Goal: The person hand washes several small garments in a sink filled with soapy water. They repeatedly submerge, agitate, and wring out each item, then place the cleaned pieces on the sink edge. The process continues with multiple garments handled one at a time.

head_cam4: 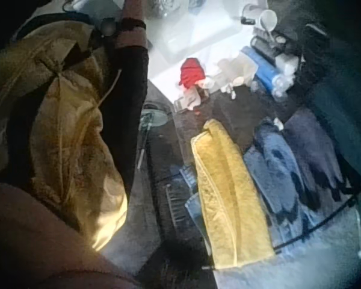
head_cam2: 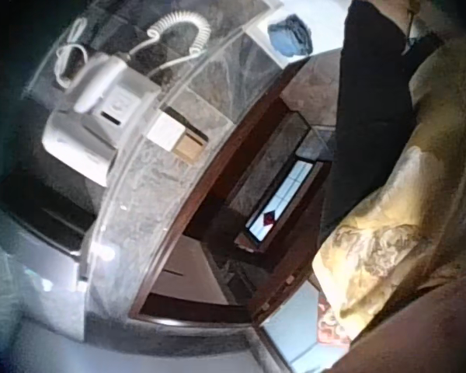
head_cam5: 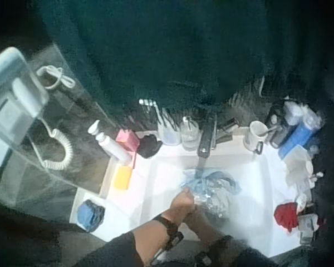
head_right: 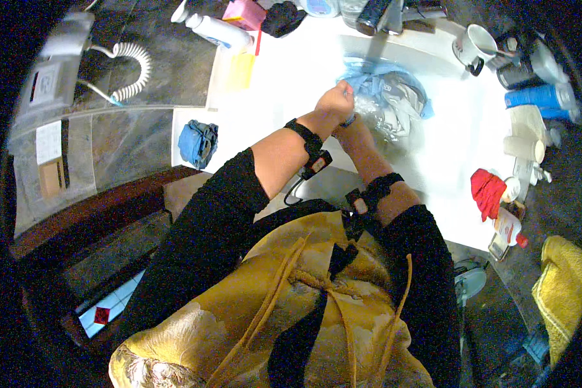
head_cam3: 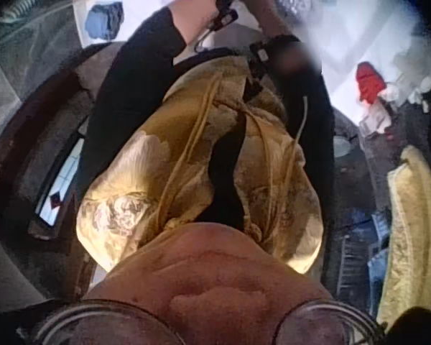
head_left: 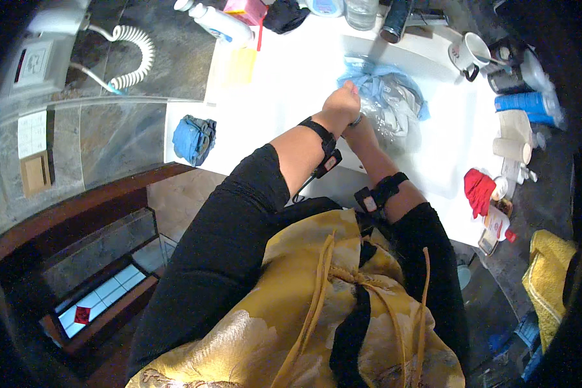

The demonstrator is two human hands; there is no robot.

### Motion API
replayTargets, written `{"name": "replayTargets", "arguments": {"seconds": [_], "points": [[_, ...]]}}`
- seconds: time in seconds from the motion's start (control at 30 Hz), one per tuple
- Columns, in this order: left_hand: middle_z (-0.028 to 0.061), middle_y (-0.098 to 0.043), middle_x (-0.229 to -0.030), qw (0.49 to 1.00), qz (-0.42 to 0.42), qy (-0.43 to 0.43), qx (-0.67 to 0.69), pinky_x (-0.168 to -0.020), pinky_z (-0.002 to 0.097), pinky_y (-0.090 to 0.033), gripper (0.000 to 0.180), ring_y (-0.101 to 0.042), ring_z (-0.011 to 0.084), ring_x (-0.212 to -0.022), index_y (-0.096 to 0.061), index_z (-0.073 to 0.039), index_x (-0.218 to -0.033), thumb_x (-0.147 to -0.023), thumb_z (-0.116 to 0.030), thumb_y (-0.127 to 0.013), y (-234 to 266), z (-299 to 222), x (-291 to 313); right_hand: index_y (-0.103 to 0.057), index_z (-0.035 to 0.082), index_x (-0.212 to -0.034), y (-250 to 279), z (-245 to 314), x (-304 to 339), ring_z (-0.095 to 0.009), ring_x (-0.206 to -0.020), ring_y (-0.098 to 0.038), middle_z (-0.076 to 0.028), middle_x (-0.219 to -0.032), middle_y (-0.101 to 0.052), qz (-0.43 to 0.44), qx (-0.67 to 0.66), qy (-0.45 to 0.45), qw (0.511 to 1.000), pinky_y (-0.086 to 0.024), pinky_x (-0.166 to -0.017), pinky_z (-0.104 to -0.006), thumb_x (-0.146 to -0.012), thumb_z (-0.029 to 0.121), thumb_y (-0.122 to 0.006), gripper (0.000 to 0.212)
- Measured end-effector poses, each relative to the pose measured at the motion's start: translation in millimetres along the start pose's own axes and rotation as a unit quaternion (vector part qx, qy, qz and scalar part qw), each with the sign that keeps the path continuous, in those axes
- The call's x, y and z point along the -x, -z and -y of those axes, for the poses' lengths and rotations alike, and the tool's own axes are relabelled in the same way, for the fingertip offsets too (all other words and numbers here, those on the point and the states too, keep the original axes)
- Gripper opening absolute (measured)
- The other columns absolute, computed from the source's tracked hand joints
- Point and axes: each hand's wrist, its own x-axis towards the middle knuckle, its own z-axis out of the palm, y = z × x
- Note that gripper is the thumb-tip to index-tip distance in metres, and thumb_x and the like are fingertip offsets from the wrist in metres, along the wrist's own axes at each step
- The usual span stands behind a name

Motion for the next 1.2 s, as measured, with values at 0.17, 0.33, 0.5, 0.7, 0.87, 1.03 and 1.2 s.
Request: {"name": "replayTargets", "arguments": {"seconds": [0.17,0.33,0.5,0.7,0.87,1.03,1.2], "points": [[0.0152,-0.065,-0.084,0.989,0.058,-0.046,0.124,-0.074,0.0378,-0.048,0.029,-0.062,0.0286,-0.081,-0.054,-0.002,-0.103,-0.089,-0.028,-0.051,32.4,4.1,-1.1,-0.061,0.005,-0.084,14.3,31.1,2.5,-0.016,-0.057,-0.056,-0.006,-0.07,-0.06,0.03,-0.242,-0.165,0.956,-0.039,-0.046,-0.0295,-0.077,0.032,-0.067,0.029],[0.0067,-0.054,-0.12,0.877,0.192,0.074,0.435,-0.091,0.0349,-0.042,0.06,-0.054,0.0204,-0.107,-0.036,-0.008,-0.132,-0.089,-0.047,-0.052,100.4,0.1,36.9,-0.06,0.006,-0.093,80.8,58.5,14.3,-0.012,-0.054,-0.056,-0.005,-0.078,-0.063,0.113,-0.334,-0.19,0.916,-0.035,-0.041,-0.021,-0.079,0.043,-0.069,0.041],[0.0069,-0.05,-0.128,0.817,0.307,-0.036,0.486,-0.098,0.0373,-0.039,0.068,-0.05,0.0209,-0.115,-0.031,-0.009,-0.137,-0.083,-0.029,-0.066,142.7,-12.1,77.0,-0.056,0.007,-0.104,111.9,84.7,31.3,-0.011,-0.057,-0.056,-0.004,-0.081,-0.062,0.074,-0.425,-0.118,0.894,-0.039,-0.044,-0.0209,-0.085,0.043,-0.062,0.041],[0.0111,-0.05,-0.127,0.686,0.296,-0.103,0.657,-0.094,0.0371,-0.044,0.054,-0.053,0.0224,-0.114,-0.031,-0.004,-0.137,-0.087,-0.01,-0.053,153.9,-3.4,89.4,-0.054,0.001,-0.114,129.7,114.2,52.9,-0.018,-0.077,-0.064,-0.009,-0.098,-0.064,-0.028,-0.523,-0.057,0.85,-0.051,-0.057,-0.0245,-0.093,0.039,-0.051,0.043],[0.0093,-0.054,-0.121,0.698,0.347,-0.061,0.623,-0.09,0.0343,-0.046,0.049,-0.056,0.0198,-0.107,-0.037,-0.003,-0.132,-0.09,-0.023,-0.052,180.3,0.1,92.0,-0.057,0.005,-0.111,144.7,157.2,69.5,-0.015,-0.083,-0.063,-0.006,-0.101,-0.064,-0.046,-0.576,0.081,0.812,-0.051,-0.063,-0.0255,-0.094,0.046,-0.045,0.046],[0.01,-0.056,-0.118,0.847,0.272,-0.135,0.436,-0.093,0.0311,-0.043,0.055,-0.056,0.0206,-0.107,-0.042,0.0,-0.127,-0.086,-0.031,-0.062,192.6,-3.7,104.3,-0.059,0.006,-0.104,183.5,202.3,87.1,-0.013,-0.076,-0.063,-0.004,-0.089,-0.065,-0.052,-0.521,0.036,0.851,-0.048,-0.057,-0.0235,-0.093,0.045,-0.046,0.042],[0.0165,-0.045,-0.119,0.939,-0.049,-0.276,0.202,-0.097,0.0372,-0.038,0.061,-0.045,0.0311,-0.113,-0.044,-0.006,-0.126,-0.075,-0.026,-0.071,224.0,-23.4,118.7,-0.055,0.0,-0.109,194.8,238.2,103.1,-0.023,-0.088,-0.063,-0.011,-0.099,-0.063,-0.04,-0.529,0.071,0.845,-0.051,-0.08,-0.036,-0.094,0.036,-0.049,0.04]]}}
